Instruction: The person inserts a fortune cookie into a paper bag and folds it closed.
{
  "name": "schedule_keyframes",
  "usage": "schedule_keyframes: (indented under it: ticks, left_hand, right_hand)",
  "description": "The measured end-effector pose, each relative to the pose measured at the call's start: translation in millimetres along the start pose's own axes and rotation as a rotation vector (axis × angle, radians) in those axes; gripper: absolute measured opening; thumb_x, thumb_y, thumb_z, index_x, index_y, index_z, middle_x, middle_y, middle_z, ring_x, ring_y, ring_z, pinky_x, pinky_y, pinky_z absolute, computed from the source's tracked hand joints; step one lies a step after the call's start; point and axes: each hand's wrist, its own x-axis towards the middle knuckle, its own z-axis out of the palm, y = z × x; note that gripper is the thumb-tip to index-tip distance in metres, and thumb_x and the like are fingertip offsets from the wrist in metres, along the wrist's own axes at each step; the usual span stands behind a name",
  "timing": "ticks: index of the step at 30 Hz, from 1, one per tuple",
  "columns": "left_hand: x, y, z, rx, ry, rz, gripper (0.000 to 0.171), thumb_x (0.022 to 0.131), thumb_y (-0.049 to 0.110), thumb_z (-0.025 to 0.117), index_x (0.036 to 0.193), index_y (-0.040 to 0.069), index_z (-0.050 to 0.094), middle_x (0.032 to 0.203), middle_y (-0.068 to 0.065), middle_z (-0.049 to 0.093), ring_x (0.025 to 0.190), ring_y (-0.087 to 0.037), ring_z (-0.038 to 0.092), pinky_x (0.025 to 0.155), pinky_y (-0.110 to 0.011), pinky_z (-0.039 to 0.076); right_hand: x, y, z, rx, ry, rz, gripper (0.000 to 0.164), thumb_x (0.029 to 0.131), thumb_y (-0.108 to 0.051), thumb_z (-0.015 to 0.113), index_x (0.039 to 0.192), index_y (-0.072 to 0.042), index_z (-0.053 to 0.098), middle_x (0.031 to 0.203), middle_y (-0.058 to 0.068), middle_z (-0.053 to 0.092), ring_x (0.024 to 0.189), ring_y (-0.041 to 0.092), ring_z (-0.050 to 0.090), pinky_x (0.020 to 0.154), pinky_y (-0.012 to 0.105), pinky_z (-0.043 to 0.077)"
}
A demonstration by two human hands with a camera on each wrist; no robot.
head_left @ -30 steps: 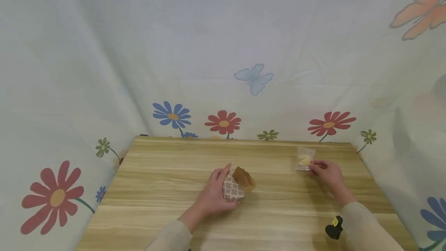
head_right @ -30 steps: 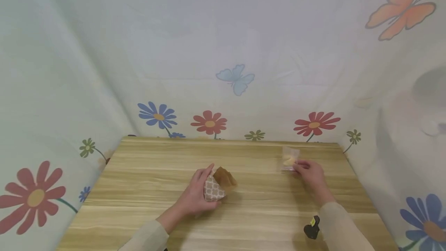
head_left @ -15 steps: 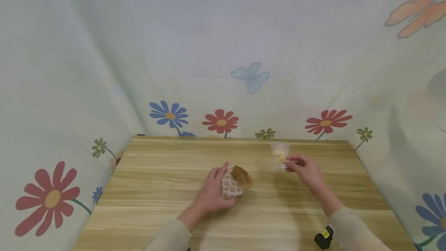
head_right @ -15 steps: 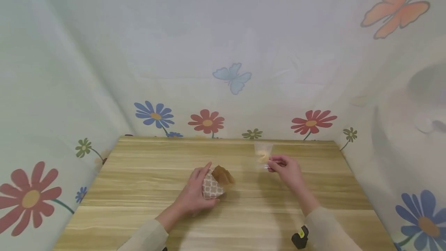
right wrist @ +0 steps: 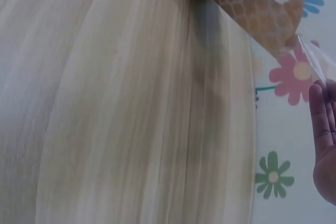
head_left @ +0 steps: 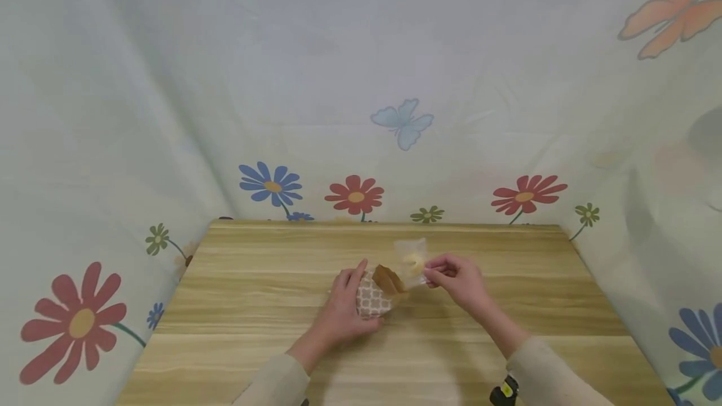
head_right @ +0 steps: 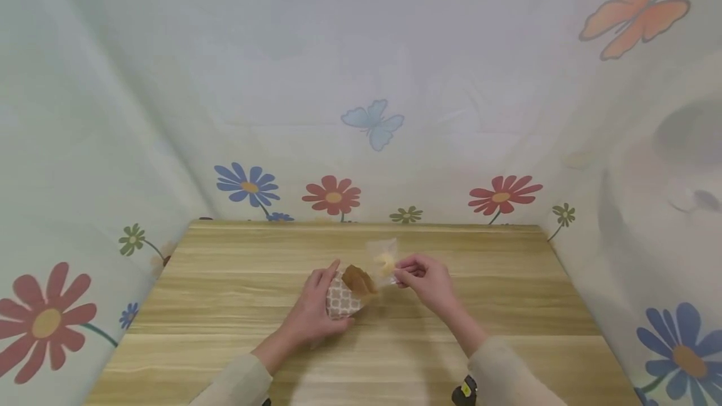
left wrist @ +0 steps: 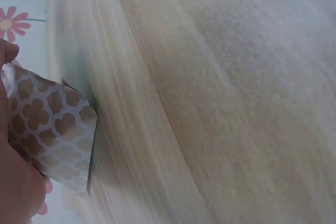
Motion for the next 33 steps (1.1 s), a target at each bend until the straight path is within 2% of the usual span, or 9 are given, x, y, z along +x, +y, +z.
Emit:
schedule_keyframes:
  ticks: [4, 11, 13, 19, 21, 27, 33]
  left_hand:
    - [0.1, 2.4, -0.5, 0.021, 0.002, -0.013, 0.126, 0.072, 0.041, 0.096, 0.171, 0.02, 0.022, 0.152, -0.014, 0.043, 0.131, -0.03, 0.05, 0.109, -0.051, 0.052]
    - [0.9, 1.5, 1.4, 0.051, 0.02, -0.014, 0.126, 0.071, 0.044, 0.095, 0.171, 0.02, 0.022, 0.152, -0.014, 0.044, 0.131, -0.03, 0.05, 0.108, -0.051, 0.053]
    - [1.6, 0.7, 2.4, 0.061, 0.029, -0.013, 0.127, 0.071, 0.044, 0.095, 0.171, 0.02, 0.021, 0.151, -0.014, 0.044, 0.132, -0.03, 0.049, 0.108, -0.051, 0.053]
    - [2.4, -2.0, 4.8, 0.088, 0.06, -0.013, 0.128, 0.07, 0.047, 0.095, 0.172, 0.021, 0.021, 0.15, -0.014, 0.045, 0.134, -0.031, 0.046, 0.109, -0.051, 0.052]
    - [2.6, -3.3, 5.7, 0.103, 0.07, -0.003, 0.129, 0.069, 0.047, 0.095, 0.172, 0.019, 0.022, 0.148, -0.014, 0.046, 0.133, -0.03, 0.046, 0.108, -0.05, 0.052]
    - [2.5, -6.2, 7.1, 0.139, 0.077, 0.025, 0.131, 0.067, 0.05, 0.094, 0.171, 0.017, 0.023, 0.145, -0.013, 0.048, 0.128, -0.029, 0.045, 0.109, -0.049, 0.049]
    - [3.1, -6.4, 7.0, 0.16, 0.067, 0.025, 0.135, 0.065, 0.051, 0.095, 0.172, 0.018, 0.02, 0.146, -0.015, 0.047, 0.134, -0.032, 0.042, 0.125, -0.056, 0.032]
  right_hand:
    - [-2, -1, 12, -0.005, 0.006, -0.016, 0.013, 0.097, -0.007, 0.078, 0.107, 0.001, 0.075, 0.094, 0.013, 0.078, 0.083, 0.029, 0.078, 0.081, 0.046, 0.065]
    - [-4, -1, 28, -0.017, 0.007, -0.065, 0.013, 0.096, -0.007, 0.08, 0.104, 0.002, 0.075, 0.091, 0.015, 0.078, 0.08, 0.025, 0.077, 0.076, 0.038, 0.066]
    - [-6, 0, 30, -0.028, 0.004, -0.061, 0.013, 0.096, -0.008, 0.08, 0.104, 0.001, 0.076, 0.091, 0.013, 0.078, 0.079, 0.022, 0.076, 0.076, 0.039, 0.066]
    - [-11, 2, 33, -0.018, -0.021, -0.027, 0.012, 0.095, -0.009, 0.08, 0.104, -0.001, 0.076, 0.09, 0.01, 0.078, 0.077, 0.019, 0.075, 0.079, 0.05, 0.065]
    - [-12, 4, 33, -0.006, -0.035, -0.017, 0.013, 0.095, -0.009, 0.08, 0.104, 0.0, 0.076, 0.091, 0.011, 0.078, 0.077, 0.019, 0.075, 0.079, 0.05, 0.065]
    - [-14, 8, 33, 0.032, -0.076, -0.008, 0.013, 0.095, -0.005, 0.079, 0.104, 0.003, 0.074, 0.092, 0.015, 0.078, 0.079, 0.026, 0.076, 0.078, 0.051, 0.064]
    - [-16, 9, 30, 0.026, -0.115, -0.018, 0.013, 0.096, -0.005, 0.078, 0.104, 0.004, 0.074, 0.091, 0.014, 0.077, 0.083, 0.04, 0.075, 0.078, 0.053, 0.064]
